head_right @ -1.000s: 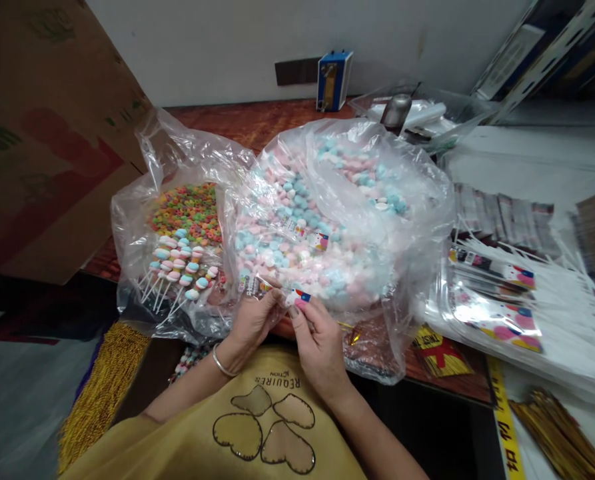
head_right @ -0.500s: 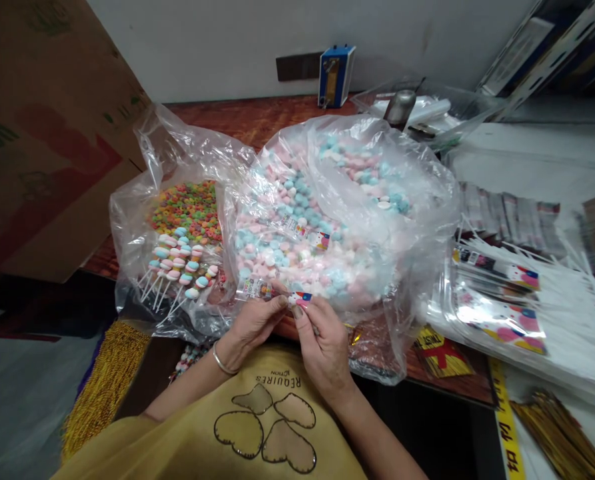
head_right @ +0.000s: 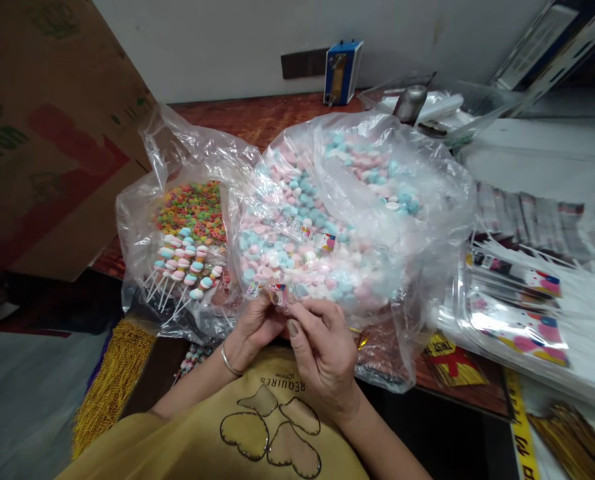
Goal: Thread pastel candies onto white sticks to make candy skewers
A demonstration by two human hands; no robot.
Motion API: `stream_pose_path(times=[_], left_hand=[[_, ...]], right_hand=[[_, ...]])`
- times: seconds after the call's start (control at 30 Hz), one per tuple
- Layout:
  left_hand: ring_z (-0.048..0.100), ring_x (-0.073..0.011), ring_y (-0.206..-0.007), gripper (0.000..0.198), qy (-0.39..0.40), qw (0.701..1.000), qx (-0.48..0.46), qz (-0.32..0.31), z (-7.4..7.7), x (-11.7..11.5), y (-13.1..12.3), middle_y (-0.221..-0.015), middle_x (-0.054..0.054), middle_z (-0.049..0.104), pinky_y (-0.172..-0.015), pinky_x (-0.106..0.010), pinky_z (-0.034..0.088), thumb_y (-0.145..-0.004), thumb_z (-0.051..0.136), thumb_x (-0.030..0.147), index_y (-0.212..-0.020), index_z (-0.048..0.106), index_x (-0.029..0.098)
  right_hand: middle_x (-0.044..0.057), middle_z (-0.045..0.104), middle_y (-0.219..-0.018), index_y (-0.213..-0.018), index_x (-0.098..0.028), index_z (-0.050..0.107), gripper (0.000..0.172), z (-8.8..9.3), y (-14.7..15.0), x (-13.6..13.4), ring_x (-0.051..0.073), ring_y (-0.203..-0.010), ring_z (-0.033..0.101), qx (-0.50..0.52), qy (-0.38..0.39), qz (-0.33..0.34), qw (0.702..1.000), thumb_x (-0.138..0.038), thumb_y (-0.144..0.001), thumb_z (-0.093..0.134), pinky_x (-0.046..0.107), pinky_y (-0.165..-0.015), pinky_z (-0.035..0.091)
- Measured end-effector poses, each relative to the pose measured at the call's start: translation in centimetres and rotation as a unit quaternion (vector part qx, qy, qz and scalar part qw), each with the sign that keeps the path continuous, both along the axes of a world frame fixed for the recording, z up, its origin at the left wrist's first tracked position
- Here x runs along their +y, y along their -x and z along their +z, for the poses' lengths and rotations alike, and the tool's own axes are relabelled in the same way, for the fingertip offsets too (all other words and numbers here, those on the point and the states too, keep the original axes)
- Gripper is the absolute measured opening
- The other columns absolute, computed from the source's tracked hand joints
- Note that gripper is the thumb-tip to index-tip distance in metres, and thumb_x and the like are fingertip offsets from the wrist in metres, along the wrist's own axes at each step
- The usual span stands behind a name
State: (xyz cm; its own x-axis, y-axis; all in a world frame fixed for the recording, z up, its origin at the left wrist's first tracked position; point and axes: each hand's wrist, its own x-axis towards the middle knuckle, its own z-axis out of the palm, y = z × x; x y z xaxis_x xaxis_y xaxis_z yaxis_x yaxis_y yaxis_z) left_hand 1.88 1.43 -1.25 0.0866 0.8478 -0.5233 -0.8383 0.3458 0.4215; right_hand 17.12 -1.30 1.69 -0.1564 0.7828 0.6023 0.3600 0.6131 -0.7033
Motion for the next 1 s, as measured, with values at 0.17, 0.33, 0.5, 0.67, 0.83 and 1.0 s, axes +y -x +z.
stream_pose_path(times=[0.17, 0.33, 0.5, 0.67, 0.83, 1.0], left_hand=[[0.054, -0.0075, -0.057, 0.047, -0.018, 0.999, -0.019, -0.018, -0.5, -0.1, 0.2, -0.064, 0.003, 0.062, -0.056, -0.02, 0.047, -0.045, 0.103, 0.029, -0.066, 0.063, 0.013], [0.044, -0.0062, -0.054, 0.053, -0.089, 0.995, -0.011, 0.034, 0.7, -1.3, 2.8, -0.058, 0.006, 0.05, -0.053, -0.02, 0.042, -0.049, 0.102, 0.033, -0.059, 0.053, 0.016], [0.035, -0.005, -0.052, 0.059, -0.194, 0.957, 0.032, 0.214, 3.5, -6.1, 10.7, -0.058, 0.009, 0.035, -0.051, -0.018, 0.037, -0.054, 0.101, 0.028, -0.062, 0.044, 0.017], [0.029, -0.0049, -0.052, 0.061, -0.251, 0.896, 0.117, 0.347, 4.0, -11.6, 15.9, -0.061, 0.01, 0.028, -0.051, -0.017, 0.036, -0.057, 0.099, 0.026, -0.065, 0.039, 0.018], [0.031, -0.0058, -0.053, 0.058, -0.224, 0.901, 0.107, 0.355, 2.8, -12.9, 16.5, -0.062, 0.009, 0.03, -0.052, -0.017, 0.036, -0.059, 0.099, 0.026, -0.067, 0.042, 0.018], [0.034, -0.0065, -0.055, 0.053, -0.2, 0.911, 0.077, 0.351, 1.7, -11.4, 17.0, -0.062, 0.008, 0.035, -0.053, -0.02, 0.036, -0.06, 0.099, 0.029, -0.067, 0.047, 0.018]], right_hand=[[0.008, 0.065, -0.111, -0.132, -0.025, 0.066, 0.038, 0.7, 0.5, 0.3, 0.02, -0.101, 0.064, -0.016, -0.009, 0.023, 1.0, -0.011, -0.097, 0.06, 0.035, -0.087, 0.055], [0.007, 0.068, -0.11, -0.126, -0.024, 0.067, 0.03, 0.5, 1.5, 1.0, 0.02, -0.101, 0.066, 0.042, 0.047, 0.015, 0.998, -0.014, -0.098, 0.059, 0.034, -0.086, 0.056], [0.005, 0.075, -0.097, -0.116, -0.021, 0.071, 0.025, -0.8, 8.1, 2.1, 0.018, -0.081, 0.071, 0.012, 0.269, 0.196, 0.943, -0.026, -0.101, 0.052, 0.03, -0.073, 0.058], [0.008, 0.08, -0.107, -0.142, -0.022, 0.059, 0.043, -2.2, 19.3, 1.8, 0.019, -0.093, 0.075, -0.282, 0.26, 0.373, 0.845, -0.02, -0.102, 0.044, 0.03, -0.084, 0.056], [0.016, 0.08, -0.1, -0.109, -0.016, 0.073, 0.022, -2.9, 26.1, 1.5, 0.028, -0.098, 0.075, -0.362, 0.22, 0.371, 0.826, -0.018, -0.097, 0.054, 0.036, -0.086, 0.053], [0.014, 0.078, -0.098, -0.093, -0.018, 0.068, 0.023, -2.8, 20.7, 1.5, 0.024, -0.092, 0.073, -0.369, 0.207, 0.335, 0.842, -0.029, -0.102, 0.05, 0.031, -0.08, 0.051]])
